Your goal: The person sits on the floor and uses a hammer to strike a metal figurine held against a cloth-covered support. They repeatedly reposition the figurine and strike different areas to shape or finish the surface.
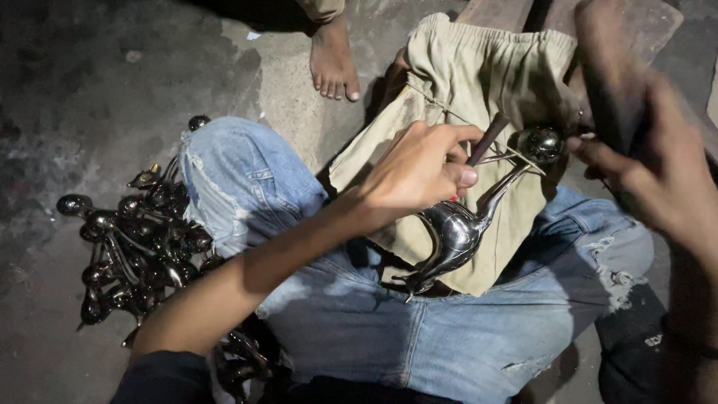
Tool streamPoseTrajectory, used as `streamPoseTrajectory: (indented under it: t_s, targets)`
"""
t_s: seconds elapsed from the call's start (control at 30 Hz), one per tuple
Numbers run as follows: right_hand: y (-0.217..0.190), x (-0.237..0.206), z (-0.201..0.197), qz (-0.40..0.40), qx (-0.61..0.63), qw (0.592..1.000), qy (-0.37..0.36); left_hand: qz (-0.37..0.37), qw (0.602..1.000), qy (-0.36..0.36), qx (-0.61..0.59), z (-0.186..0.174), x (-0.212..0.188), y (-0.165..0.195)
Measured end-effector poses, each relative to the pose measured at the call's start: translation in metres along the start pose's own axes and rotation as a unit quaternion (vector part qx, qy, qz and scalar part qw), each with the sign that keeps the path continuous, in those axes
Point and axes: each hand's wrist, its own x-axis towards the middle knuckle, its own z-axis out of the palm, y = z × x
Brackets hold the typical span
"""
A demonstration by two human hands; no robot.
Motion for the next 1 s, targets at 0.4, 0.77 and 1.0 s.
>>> streamPoseTrajectory:
  t_s: [0.4, 0.77, 1.0]
  targets:
    - [-0.020, 0.039, -0.021, -0.290, -0.152, 0.942, -0.067, 0.036, 0.993, 0.065, -0.093, -0.002, -0.029, -0.001]
    - [-0.036, 0.046, -0.007, -0.140, -0.228, 0.954, -0.132, 0.049, 0.993, 0.095, -0.052, 0.000, -0.032, -0.001]
    - [-0.049, 0.035, -0.014, -0.163, -0.176, 0.959, -0.151, 0.032, 0.992, 0.072, -0.100, -0.004, -0.029, -0.005]
